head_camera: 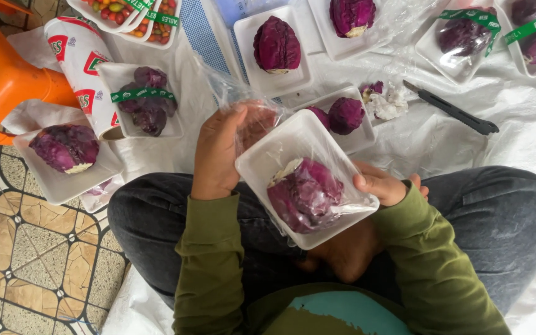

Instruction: Cleaning red cabbages by removing outer leaves and wiping them before placing them in foam trays for packaging.

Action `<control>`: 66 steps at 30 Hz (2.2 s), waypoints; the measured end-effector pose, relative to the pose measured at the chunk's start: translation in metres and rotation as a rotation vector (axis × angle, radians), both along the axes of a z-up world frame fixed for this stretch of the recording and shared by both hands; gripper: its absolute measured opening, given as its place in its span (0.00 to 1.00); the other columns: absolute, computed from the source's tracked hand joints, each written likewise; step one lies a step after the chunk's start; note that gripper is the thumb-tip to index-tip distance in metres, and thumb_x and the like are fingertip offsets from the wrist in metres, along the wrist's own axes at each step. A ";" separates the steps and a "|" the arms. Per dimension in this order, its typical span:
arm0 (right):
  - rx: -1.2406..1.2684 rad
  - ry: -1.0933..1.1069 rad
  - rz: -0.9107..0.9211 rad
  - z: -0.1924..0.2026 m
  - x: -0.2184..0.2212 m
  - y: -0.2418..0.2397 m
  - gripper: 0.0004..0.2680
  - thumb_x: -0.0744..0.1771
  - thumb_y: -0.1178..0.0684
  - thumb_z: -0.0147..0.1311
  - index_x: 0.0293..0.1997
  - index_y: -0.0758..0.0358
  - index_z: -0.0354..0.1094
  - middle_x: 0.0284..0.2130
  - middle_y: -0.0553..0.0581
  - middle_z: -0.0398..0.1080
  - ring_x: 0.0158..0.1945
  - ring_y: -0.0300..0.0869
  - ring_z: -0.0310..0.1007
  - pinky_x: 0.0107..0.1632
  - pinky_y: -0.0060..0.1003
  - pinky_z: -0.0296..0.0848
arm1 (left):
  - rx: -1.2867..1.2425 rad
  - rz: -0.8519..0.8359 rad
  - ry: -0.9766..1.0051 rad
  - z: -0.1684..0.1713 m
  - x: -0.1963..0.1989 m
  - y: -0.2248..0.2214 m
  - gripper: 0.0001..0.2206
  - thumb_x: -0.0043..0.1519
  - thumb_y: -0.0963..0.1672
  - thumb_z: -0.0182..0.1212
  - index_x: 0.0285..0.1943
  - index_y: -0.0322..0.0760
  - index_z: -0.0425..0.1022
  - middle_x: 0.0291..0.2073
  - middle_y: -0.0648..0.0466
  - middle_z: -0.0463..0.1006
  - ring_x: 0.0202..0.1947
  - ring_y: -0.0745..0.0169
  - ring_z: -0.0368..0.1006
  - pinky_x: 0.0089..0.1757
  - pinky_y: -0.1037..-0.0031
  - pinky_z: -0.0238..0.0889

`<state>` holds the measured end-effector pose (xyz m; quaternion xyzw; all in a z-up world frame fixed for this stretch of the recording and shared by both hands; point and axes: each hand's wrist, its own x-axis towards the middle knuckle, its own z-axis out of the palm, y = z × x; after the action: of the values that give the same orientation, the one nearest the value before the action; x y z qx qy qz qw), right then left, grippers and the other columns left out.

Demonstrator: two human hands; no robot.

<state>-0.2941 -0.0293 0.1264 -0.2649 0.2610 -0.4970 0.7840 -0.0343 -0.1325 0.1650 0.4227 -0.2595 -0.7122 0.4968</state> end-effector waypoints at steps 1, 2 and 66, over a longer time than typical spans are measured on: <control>-0.003 0.021 0.020 -0.001 0.000 0.000 0.14 0.65 0.54 0.56 0.49 0.80 0.68 0.31 0.71 0.75 0.37 0.52 0.81 0.38 0.53 0.81 | -0.008 0.007 -0.015 0.003 0.003 0.000 0.10 0.66 0.44 0.59 0.46 0.31 0.79 0.38 0.39 0.84 0.40 0.48 0.84 0.42 0.65 0.78; -0.007 0.043 0.040 -0.001 0.000 -0.001 0.13 0.66 0.54 0.55 0.48 0.79 0.69 0.30 0.70 0.75 0.36 0.51 0.81 0.36 0.50 0.81 | -0.017 0.014 -0.030 0.006 0.005 0.000 0.10 0.65 0.45 0.60 0.46 0.32 0.78 0.39 0.38 0.84 0.41 0.48 0.84 0.42 0.66 0.79; -0.219 -0.170 -0.131 -0.031 -0.024 -0.006 0.42 0.63 0.21 0.57 0.80 0.55 0.41 0.76 0.64 0.48 0.77 0.60 0.49 0.76 0.63 0.56 | -0.604 -1.082 -0.305 0.099 -0.028 0.039 0.11 0.65 0.38 0.56 0.55 0.36 0.77 0.16 0.59 0.67 0.14 0.71 0.50 0.22 0.76 0.44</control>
<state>-0.3181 -0.0348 0.0958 -0.2882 0.1545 -0.5931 0.7357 -0.0622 -0.0936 0.2640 0.1697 -0.6935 -0.6896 0.1215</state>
